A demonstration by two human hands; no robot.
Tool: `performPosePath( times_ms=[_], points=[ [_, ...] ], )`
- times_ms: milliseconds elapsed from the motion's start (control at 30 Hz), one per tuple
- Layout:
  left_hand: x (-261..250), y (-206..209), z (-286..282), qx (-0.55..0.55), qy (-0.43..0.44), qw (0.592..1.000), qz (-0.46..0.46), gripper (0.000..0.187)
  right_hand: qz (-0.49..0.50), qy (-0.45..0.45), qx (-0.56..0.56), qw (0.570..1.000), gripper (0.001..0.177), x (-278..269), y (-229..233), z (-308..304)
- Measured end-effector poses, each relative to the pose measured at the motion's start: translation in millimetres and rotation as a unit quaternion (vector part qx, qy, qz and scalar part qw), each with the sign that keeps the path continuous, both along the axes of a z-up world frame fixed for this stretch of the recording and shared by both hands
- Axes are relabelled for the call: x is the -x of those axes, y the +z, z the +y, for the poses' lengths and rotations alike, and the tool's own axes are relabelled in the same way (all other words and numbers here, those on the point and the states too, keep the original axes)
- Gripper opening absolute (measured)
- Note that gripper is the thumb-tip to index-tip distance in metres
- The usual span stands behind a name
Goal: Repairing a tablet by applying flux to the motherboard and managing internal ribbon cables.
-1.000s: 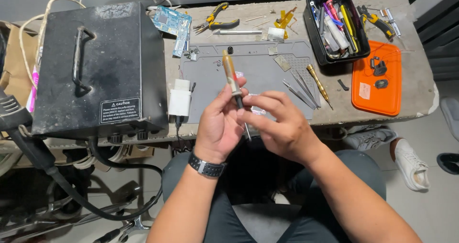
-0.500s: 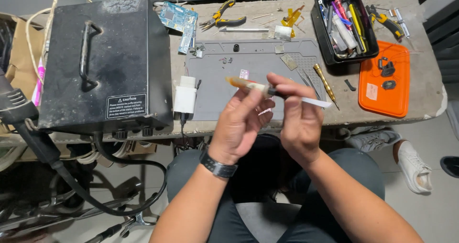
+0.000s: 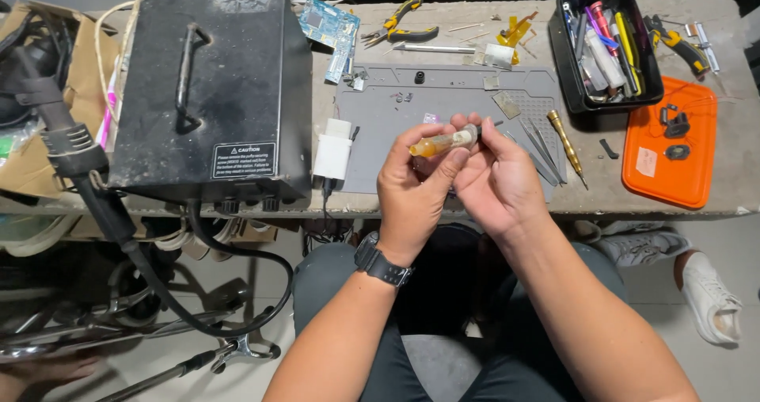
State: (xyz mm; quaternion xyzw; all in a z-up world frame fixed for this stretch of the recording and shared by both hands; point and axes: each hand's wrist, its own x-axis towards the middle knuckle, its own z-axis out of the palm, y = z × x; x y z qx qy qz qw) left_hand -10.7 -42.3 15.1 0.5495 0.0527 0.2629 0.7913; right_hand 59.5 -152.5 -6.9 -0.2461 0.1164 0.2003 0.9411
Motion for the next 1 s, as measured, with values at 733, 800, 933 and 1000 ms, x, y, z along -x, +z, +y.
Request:
performPosePath(
  times_ms=[733, 800, 933, 1000],
  points=[
    [-2.8, -23.9, 67.6, -0.261, -0.060, 0.962, 0.057, 0.065, -0.220, -0.243, 0.169, 0.930, 0.049, -14.4, 54.8, -14.3],
    [-4.4, -33.2, 73.7, -0.274, -0.038, 0.958, 0.069, 0.058, -0.280, -0.253, 0.194, 0.905, 0.051, -14.8, 42.3, 2.8],
    [-1.4, -44.4, 80.7, -0.397, -0.021, 0.913, 0.088, 0.045, -0.428, -0.214, 0.228, 0.848, 0.055, -25.8, 15.7, 35.1],
    [2.6, -42.3, 83.0, -0.435, -0.033, 0.896, 0.090, 0.047, -0.467, -0.193, 0.244, 0.828, 0.058, -31.9, 6.1, 42.4]
  ],
)
